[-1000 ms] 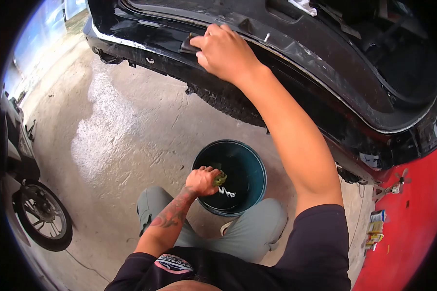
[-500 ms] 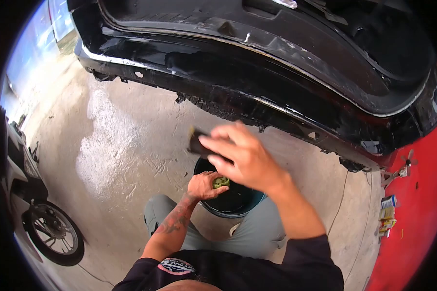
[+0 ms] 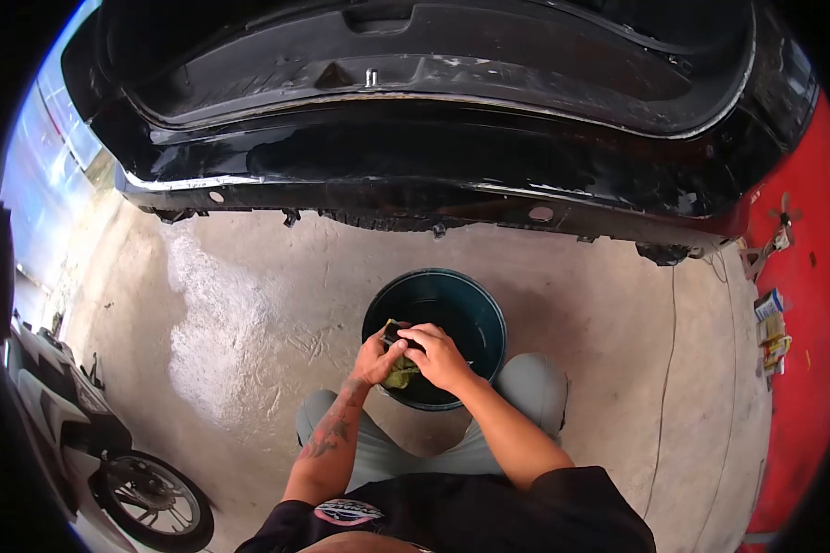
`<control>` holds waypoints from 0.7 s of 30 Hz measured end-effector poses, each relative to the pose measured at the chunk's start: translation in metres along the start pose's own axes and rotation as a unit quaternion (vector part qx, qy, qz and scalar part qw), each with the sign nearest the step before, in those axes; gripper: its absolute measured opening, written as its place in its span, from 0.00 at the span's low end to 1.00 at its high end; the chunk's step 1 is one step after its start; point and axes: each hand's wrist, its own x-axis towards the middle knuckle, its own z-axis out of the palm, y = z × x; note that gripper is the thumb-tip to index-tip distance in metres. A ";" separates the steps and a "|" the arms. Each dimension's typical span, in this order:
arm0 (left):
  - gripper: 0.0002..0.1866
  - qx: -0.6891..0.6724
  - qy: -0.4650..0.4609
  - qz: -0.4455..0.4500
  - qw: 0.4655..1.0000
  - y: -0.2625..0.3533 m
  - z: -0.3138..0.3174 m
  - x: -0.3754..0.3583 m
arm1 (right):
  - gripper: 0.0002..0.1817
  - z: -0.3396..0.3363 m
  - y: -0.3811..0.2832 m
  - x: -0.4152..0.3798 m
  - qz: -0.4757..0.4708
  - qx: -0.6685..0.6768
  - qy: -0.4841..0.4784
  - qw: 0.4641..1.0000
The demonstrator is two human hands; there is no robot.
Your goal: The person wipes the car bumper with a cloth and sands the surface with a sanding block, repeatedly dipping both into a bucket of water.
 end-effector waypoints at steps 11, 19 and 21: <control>0.25 0.006 0.015 -0.009 1.000 -0.003 0.000 0.002 | 0.16 -0.011 0.007 -0.005 0.022 0.043 -0.004 0.999; 0.15 -0.139 0.260 0.017 0.956 -0.015 0.015 -0.001 | 0.16 -0.056 0.029 0.000 0.219 0.075 0.266 0.936; 0.17 -0.151 0.298 0.040 0.942 -0.015 0.016 0.007 | 0.14 -0.051 0.036 0.002 0.245 0.012 0.255 0.935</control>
